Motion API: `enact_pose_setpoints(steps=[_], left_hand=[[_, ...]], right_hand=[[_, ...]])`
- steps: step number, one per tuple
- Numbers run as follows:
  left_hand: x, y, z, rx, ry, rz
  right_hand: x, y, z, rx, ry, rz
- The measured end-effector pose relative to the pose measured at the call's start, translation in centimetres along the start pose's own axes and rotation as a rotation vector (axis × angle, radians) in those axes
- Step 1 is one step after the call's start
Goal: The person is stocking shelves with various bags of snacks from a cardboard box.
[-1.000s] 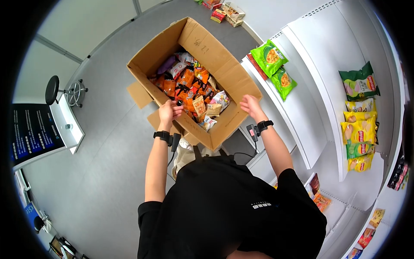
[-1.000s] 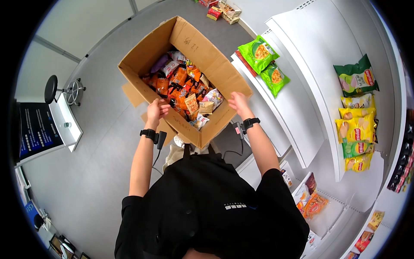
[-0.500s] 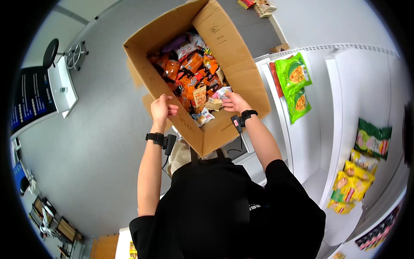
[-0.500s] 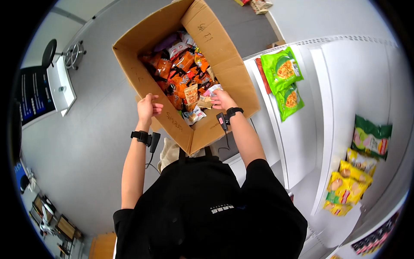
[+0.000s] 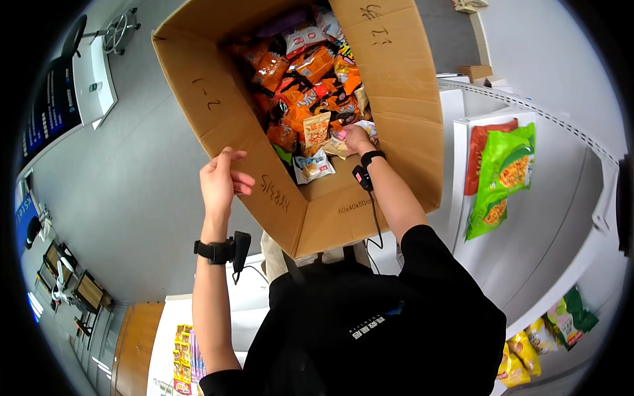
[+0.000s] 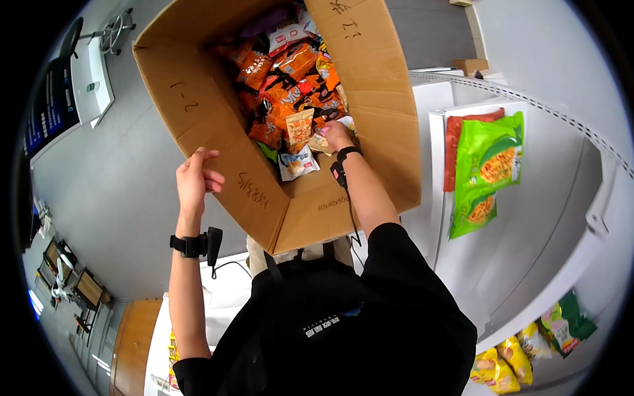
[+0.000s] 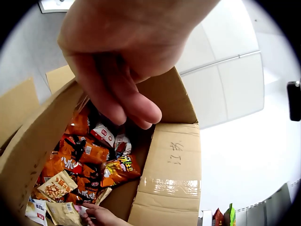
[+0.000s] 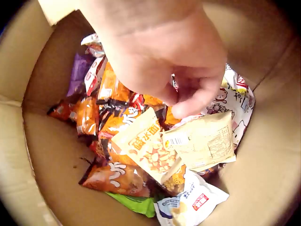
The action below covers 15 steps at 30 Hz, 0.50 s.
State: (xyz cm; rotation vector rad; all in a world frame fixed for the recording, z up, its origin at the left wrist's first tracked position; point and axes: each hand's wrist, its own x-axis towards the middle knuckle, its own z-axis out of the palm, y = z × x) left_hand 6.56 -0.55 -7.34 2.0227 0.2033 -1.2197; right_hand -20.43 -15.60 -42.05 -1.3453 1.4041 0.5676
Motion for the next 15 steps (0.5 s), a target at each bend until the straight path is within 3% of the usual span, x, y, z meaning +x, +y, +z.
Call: enact_pose_setpoints(steps=[1, 5, 8, 12, 15], left_hand=[[-0.1, 0.1, 0.1, 0.009, 0.009, -0.005], [0.1, 0.2, 0.0, 0.040, 0.015, -0.017], [0.1, 0.3, 0.2, 0.048, 0.021, -0.001], [0.1, -0.2, 0.1, 0.058, 0.021, 0.025], [0.1, -0.3, 0.0, 0.046, 0.011, 0.039]], right_hand=[[-3.1, -3.2, -1.5, -0.027, 0.035, 0.015], [0.6, -0.6, 0.5, -0.367, -0.008, -0.175], [-0.3, -0.8, 0.2, -0.508, -0.073, -0.217], [-1.4, -1.8, 0.3, -0.786, -0.152, -0.177], [-1.2, -2.4, 0.9, -0.853, -0.031, -0.063]])
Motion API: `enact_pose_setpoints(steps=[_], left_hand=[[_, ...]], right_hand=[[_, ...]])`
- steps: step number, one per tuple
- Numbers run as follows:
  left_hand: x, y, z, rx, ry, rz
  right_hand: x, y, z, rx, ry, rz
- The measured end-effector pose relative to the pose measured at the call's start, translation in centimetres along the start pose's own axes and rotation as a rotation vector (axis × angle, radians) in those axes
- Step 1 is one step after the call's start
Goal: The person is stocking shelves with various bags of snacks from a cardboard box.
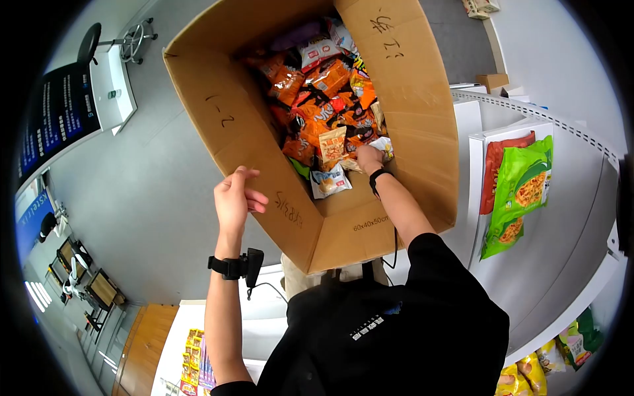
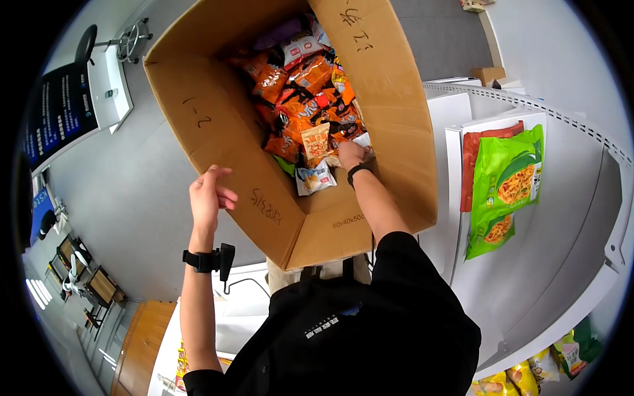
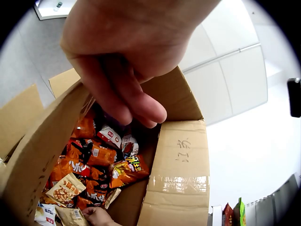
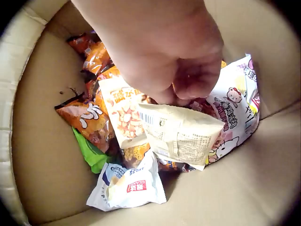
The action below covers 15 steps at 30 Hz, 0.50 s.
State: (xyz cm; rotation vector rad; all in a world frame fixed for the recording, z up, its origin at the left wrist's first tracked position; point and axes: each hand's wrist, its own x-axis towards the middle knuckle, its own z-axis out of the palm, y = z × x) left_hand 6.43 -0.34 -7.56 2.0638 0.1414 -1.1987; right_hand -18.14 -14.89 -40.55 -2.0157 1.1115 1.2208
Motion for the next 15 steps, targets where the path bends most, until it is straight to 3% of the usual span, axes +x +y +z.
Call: enact_pose_setpoints(steps=[5, 9, 10, 13, 14, 15], left_hand=[[-0.1, -0.3, -0.3, -0.008, -0.032, 0.015], [-0.1, -0.7, -0.6, -0.062, -0.079, 0.026], [-0.1, -0.8, -0.7, -0.069, -0.091, 0.033], [-0.1, -1.3, -0.9, -0.080, -0.133, 0.048], [0.3, -1.5, -0.8, -0.090, -0.148, 0.047], [0.1, -1.5, -1.2, -0.101, -0.170, 0.057]], right_hand=[[-2.2, 1.0, -1.9, 0.154, 0.195, 0.039], [-5.1, 2.0, -4.3, 0.336, 0.313, -0.051], [-5.8, 2.2, -4.8, 0.470, 0.279, -0.060], [-8.8, 0.3, -4.8, 1.260, 0.215, -0.333], [-11.2, -0.6, -5.8, 0.888, 0.497, -0.105], [-9.3, -0.9, -3.9, 0.780, 0.613, -0.114]])
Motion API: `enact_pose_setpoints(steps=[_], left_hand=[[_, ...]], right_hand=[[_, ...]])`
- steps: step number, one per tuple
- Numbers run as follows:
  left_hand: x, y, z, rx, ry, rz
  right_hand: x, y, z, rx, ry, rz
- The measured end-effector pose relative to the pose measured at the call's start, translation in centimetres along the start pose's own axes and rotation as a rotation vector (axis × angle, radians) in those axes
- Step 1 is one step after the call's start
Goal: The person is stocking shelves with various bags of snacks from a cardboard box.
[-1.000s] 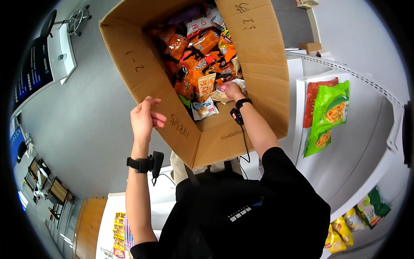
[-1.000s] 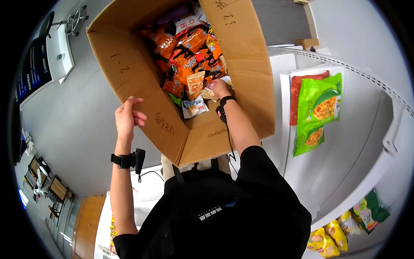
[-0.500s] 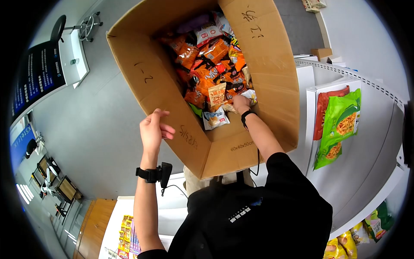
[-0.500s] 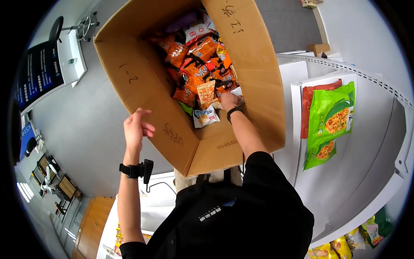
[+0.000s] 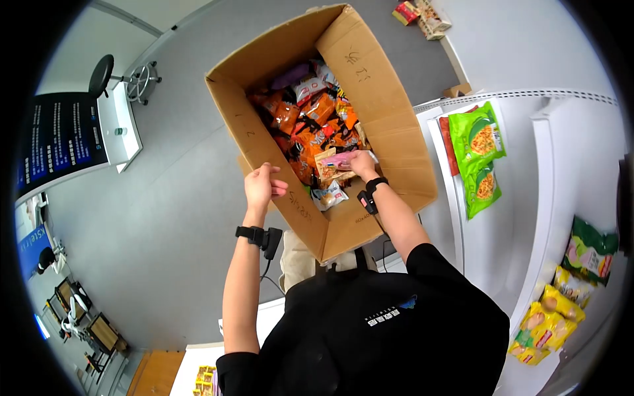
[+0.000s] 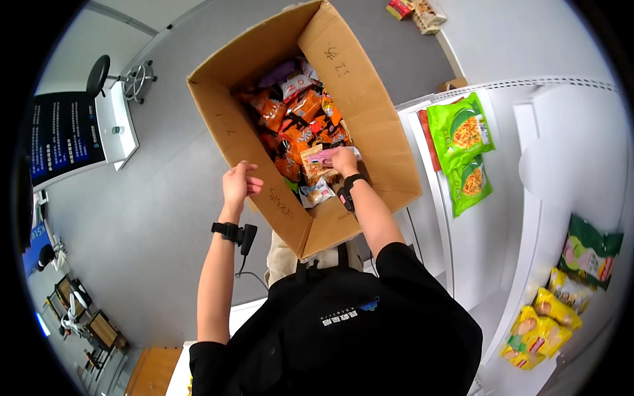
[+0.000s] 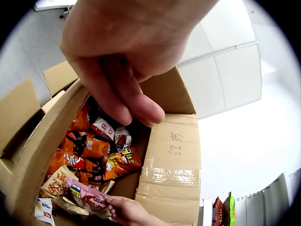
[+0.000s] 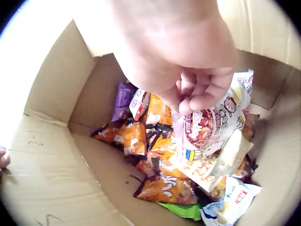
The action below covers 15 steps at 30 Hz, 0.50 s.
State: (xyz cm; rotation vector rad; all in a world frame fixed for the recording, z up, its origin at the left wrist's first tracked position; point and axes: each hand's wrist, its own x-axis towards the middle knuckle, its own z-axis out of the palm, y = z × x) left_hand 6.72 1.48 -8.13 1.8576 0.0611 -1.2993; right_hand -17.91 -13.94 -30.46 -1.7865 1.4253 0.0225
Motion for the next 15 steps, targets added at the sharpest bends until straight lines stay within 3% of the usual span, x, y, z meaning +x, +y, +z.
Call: enact_pose_setpoints(steps=[5, 8, 15], left_hand=[[0.1, -0.5, -0.7, -0.012, -0.072, 0.044], [0.6, -1.2, -0.9, -0.033, -0.117, 0.099], [1.6, -3.2, -0.2, 0.020, -0.252, 0.224]], right_hand=[[-4.1, -5.9, -3.0, 0.576, -0.084, 0.283], [-7.6, -10.1, -6.7, 0.809, -0.116, 0.200], [-14.4, -15.8, -14.5, 1.004, -0.111, 0.065]])
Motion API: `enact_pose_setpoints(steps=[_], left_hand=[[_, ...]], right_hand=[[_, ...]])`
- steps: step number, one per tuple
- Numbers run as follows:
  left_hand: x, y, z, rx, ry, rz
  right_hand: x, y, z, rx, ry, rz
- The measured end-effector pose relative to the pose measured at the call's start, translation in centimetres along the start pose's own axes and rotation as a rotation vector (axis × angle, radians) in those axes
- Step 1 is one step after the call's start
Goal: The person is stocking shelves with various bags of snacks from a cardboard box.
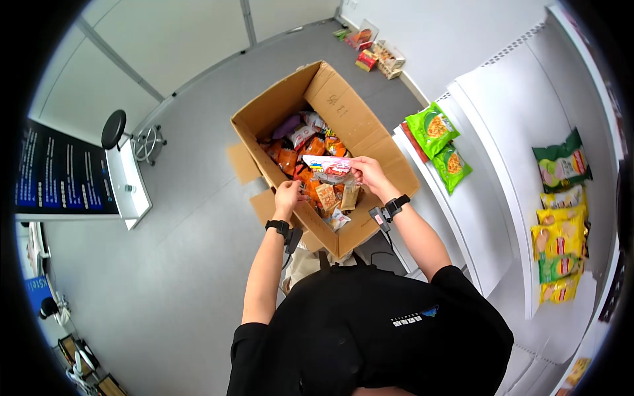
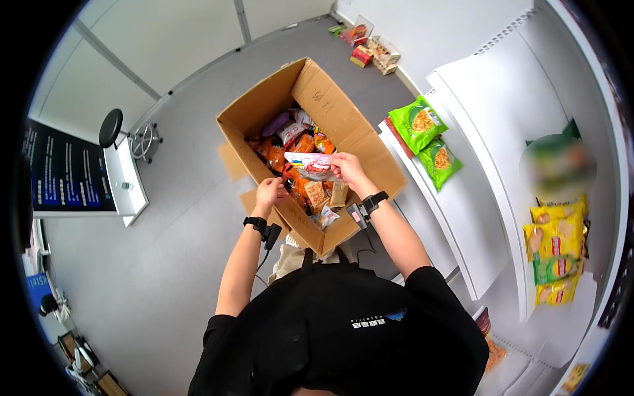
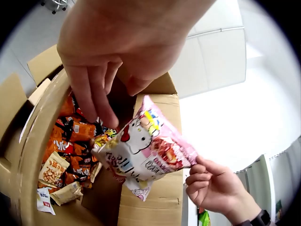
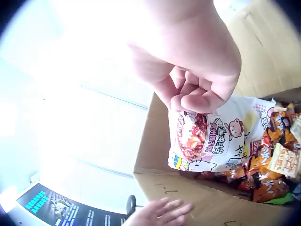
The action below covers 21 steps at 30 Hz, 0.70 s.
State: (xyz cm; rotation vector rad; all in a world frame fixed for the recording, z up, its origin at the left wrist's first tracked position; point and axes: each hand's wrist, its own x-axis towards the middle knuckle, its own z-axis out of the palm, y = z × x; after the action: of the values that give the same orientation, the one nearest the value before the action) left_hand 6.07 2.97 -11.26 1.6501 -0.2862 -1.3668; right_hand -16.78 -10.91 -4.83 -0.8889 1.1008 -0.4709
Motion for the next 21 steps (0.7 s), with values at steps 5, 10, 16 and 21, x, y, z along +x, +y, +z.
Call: enact_pose_setpoints(steps=[5, 10, 16, 21], left_hand=[[-1.7, 1.7, 1.2, 0.324, -0.131, 0.175], [-4.0, 2.6, 2.0, 0.282, -0.338, 0.335], [-8.2, 5.1, 1.7, -0.012, -0.544, 0.092], [-8.2, 5.0, 2.5, -0.149, -0.725, -0.027]], right_hand=[[-5.3, -4.2, 0.5, 0.139, -0.056, -0.119], [-10.3, -6.5, 1.5, 0.394, -0.118, -0.153], [-12.7, -5.8, 1.5, 0.759, -0.272, -0.131], [-14.8, -4.8, 2.0, 0.964, -0.324, -0.128]])
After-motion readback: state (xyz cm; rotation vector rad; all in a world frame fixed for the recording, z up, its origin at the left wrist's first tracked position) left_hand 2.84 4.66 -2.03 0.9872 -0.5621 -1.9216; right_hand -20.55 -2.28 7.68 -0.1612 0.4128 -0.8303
